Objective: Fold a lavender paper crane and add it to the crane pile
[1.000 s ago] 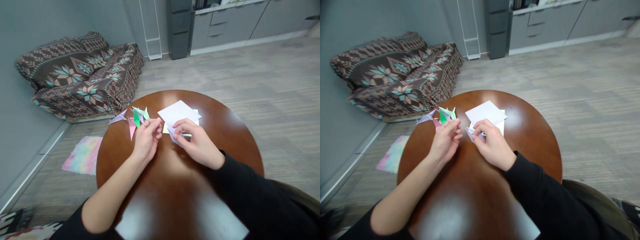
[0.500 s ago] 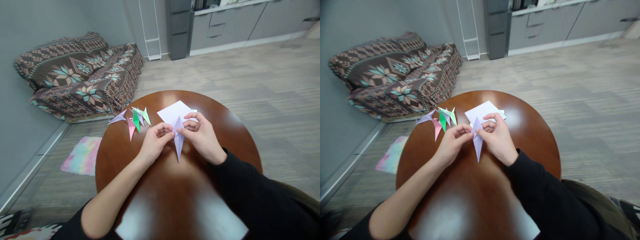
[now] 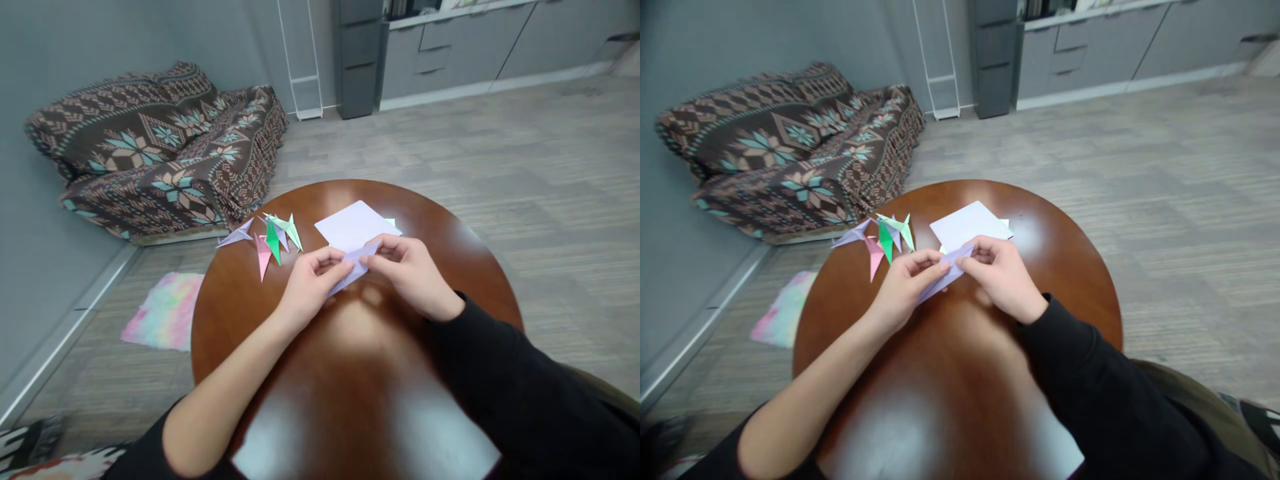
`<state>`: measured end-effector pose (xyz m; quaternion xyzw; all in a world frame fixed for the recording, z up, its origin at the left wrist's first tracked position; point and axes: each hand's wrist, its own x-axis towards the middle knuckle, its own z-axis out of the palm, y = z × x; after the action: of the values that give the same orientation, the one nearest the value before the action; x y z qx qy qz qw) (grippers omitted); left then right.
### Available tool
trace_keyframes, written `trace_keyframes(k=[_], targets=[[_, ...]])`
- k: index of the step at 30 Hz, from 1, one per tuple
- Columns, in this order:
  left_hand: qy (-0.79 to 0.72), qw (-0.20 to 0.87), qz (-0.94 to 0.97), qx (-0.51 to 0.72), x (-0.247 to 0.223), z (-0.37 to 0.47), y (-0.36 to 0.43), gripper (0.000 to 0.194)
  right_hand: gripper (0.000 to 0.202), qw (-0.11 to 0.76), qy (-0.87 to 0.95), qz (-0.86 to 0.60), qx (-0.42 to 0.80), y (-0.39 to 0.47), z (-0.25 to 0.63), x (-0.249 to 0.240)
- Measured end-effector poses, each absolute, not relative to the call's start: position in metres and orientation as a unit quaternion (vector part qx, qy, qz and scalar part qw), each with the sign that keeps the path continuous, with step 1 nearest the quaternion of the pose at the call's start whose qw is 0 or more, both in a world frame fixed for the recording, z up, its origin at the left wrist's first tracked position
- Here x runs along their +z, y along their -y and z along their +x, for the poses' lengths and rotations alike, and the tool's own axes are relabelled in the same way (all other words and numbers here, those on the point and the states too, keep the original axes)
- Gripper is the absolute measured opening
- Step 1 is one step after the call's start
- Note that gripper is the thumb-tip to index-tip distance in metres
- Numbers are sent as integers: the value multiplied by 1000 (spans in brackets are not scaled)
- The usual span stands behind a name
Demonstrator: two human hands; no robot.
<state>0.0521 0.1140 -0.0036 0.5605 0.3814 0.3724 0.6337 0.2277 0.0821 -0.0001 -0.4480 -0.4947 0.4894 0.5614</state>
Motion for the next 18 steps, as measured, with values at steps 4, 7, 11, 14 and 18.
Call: trace_keyframes(k=[4,7,11,14,18], targets=[[-396,627,566,360,-3,52,-114,27,2,547,524,-457,467,-82,231,0],[-401,627,566,355,-2,51,-113,28,3,523,556,-460,453,-82,235,1],[-395,608,597,344,0,50,-113,27,11,473,610,-468,430,-85,245,2],[-382,597,618,340,0,49,-114,26,13,453,617,-468,441,-88,251,1],[-380,595,632,320,0,47,-116,25,13,430,634,-457,452,-90,255,0]])
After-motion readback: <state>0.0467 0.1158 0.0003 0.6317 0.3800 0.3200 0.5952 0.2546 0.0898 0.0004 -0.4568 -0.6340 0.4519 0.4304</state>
